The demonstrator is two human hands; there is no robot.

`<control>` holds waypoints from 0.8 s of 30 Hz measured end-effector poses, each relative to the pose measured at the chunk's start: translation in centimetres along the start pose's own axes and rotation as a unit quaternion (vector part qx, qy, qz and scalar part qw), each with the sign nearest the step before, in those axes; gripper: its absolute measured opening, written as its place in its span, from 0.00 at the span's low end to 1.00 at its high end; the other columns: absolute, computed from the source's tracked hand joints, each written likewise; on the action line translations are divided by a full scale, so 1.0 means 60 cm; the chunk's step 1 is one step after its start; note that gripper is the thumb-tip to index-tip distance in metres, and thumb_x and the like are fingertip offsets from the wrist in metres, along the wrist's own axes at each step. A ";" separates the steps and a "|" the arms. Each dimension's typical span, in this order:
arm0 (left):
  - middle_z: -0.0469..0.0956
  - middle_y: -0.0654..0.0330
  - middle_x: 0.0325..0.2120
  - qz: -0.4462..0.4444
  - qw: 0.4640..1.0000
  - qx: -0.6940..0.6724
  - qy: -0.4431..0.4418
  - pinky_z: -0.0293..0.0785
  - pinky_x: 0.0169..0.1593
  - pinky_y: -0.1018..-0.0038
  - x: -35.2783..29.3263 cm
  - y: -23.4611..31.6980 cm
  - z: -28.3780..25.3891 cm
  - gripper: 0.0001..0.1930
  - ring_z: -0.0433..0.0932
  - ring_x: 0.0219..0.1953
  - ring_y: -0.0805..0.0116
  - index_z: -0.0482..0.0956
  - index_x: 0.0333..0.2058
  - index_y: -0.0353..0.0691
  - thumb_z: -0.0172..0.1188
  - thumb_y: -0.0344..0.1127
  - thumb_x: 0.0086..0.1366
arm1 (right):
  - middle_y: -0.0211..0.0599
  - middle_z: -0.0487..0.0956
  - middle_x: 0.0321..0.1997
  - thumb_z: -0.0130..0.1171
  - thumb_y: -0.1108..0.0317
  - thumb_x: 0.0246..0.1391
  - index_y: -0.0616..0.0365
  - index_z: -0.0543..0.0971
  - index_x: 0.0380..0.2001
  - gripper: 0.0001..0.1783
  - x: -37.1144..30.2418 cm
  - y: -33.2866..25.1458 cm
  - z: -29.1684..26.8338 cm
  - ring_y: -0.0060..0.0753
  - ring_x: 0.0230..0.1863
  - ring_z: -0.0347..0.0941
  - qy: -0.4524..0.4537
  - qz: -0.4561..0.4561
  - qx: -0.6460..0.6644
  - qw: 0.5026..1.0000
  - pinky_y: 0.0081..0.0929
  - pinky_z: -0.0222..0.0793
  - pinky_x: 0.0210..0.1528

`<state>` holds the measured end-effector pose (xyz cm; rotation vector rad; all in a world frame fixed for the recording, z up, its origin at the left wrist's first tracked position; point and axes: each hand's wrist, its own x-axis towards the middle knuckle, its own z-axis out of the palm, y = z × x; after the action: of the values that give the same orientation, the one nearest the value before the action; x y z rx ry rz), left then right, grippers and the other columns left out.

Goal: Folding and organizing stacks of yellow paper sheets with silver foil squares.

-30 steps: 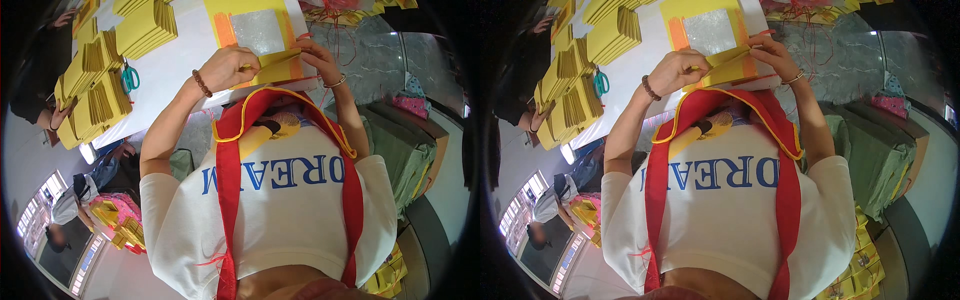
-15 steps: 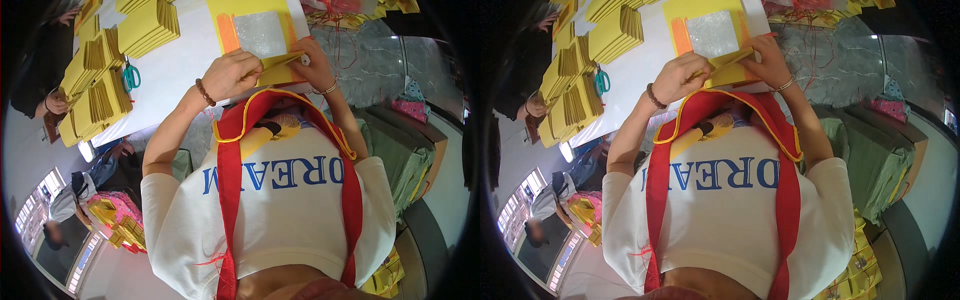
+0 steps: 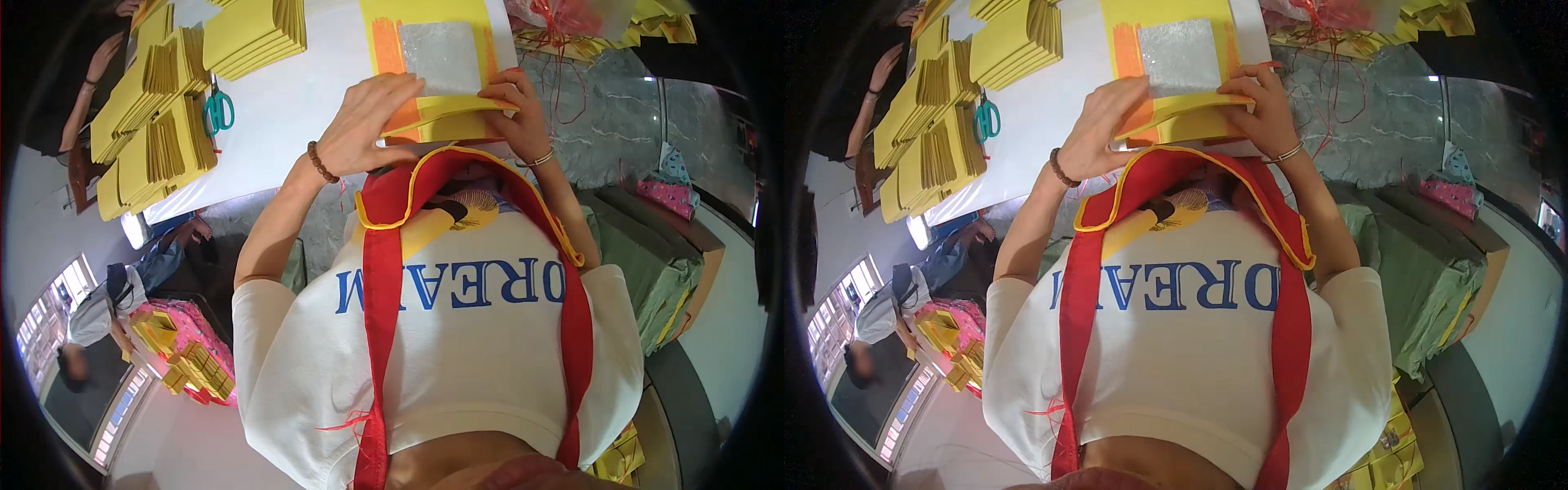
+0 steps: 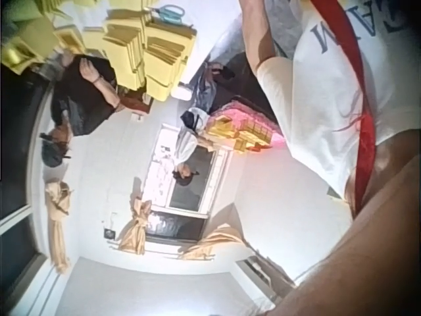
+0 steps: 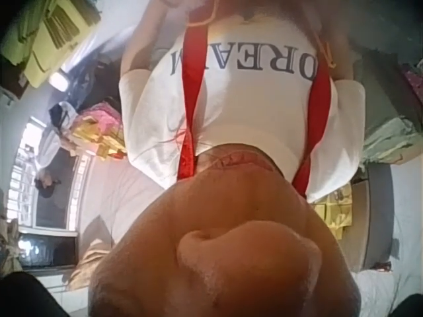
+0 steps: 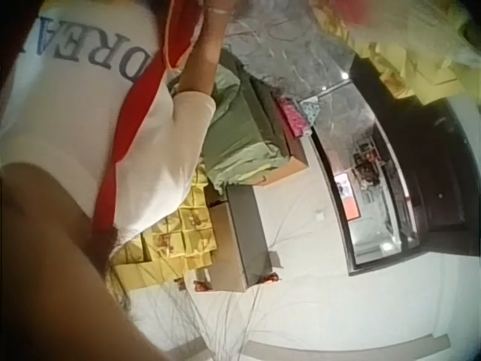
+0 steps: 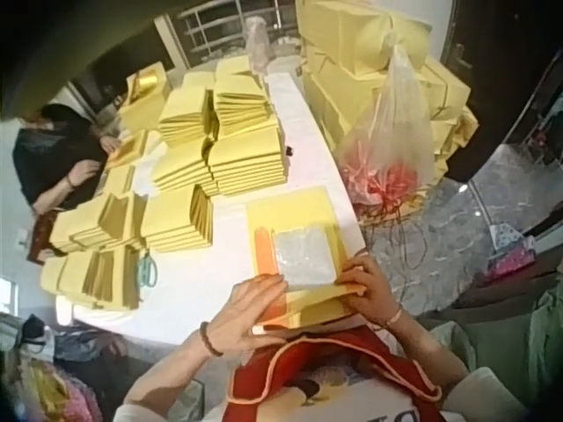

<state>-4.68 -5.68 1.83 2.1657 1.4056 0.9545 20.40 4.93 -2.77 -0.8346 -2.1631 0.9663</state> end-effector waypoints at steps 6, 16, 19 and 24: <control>0.71 0.58 0.49 0.017 0.987 0.157 0.020 0.62 0.51 0.66 -0.007 -0.056 0.016 0.27 0.67 0.50 0.58 0.73 0.49 0.45 0.53 0.24 0.45 | 0.34 0.71 0.44 0.63 0.74 0.33 0.52 0.78 0.35 0.19 0.003 0.012 -0.002 0.38 0.48 0.66 -0.004 -0.016 -0.007 1.000 0.30 0.62 0.49; 0.73 0.57 0.45 0.092 0.969 0.230 0.006 0.67 0.45 0.68 -0.018 0.010 -0.019 0.19 0.72 0.45 0.62 0.76 0.44 0.46 0.50 0.29 0.51 | 0.34 0.72 0.52 0.65 0.67 0.36 0.42 0.77 0.44 0.25 0.017 -0.019 -0.026 0.38 0.55 0.66 0.025 -0.218 -0.194 0.956 0.37 0.56 0.53; 0.75 0.58 0.42 0.087 0.981 0.173 -0.015 0.69 0.43 0.70 -0.032 0.006 -0.017 0.17 0.75 0.41 0.64 0.77 0.42 0.46 0.51 0.32 0.51 | 0.29 0.75 0.48 0.64 0.63 0.40 0.42 0.78 0.40 0.19 0.007 -0.036 -0.043 0.33 0.53 0.68 -0.112 -0.185 -0.179 0.960 0.37 0.56 0.52; 0.76 0.54 0.28 -0.117 0.993 0.016 0.005 0.70 0.34 0.67 -0.026 -0.003 -0.011 0.12 0.76 0.30 0.58 0.74 0.42 0.42 0.53 0.36 0.60 | 0.28 0.78 0.40 0.62 0.60 0.45 0.48 0.78 0.39 0.15 0.013 -0.038 -0.038 0.32 0.46 0.73 -0.144 -0.068 -0.078 0.984 0.32 0.60 0.47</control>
<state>-5.67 -7.06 1.67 1.9666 1.6457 0.8608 20.96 5.19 0.52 -0.6381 -2.5336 0.9030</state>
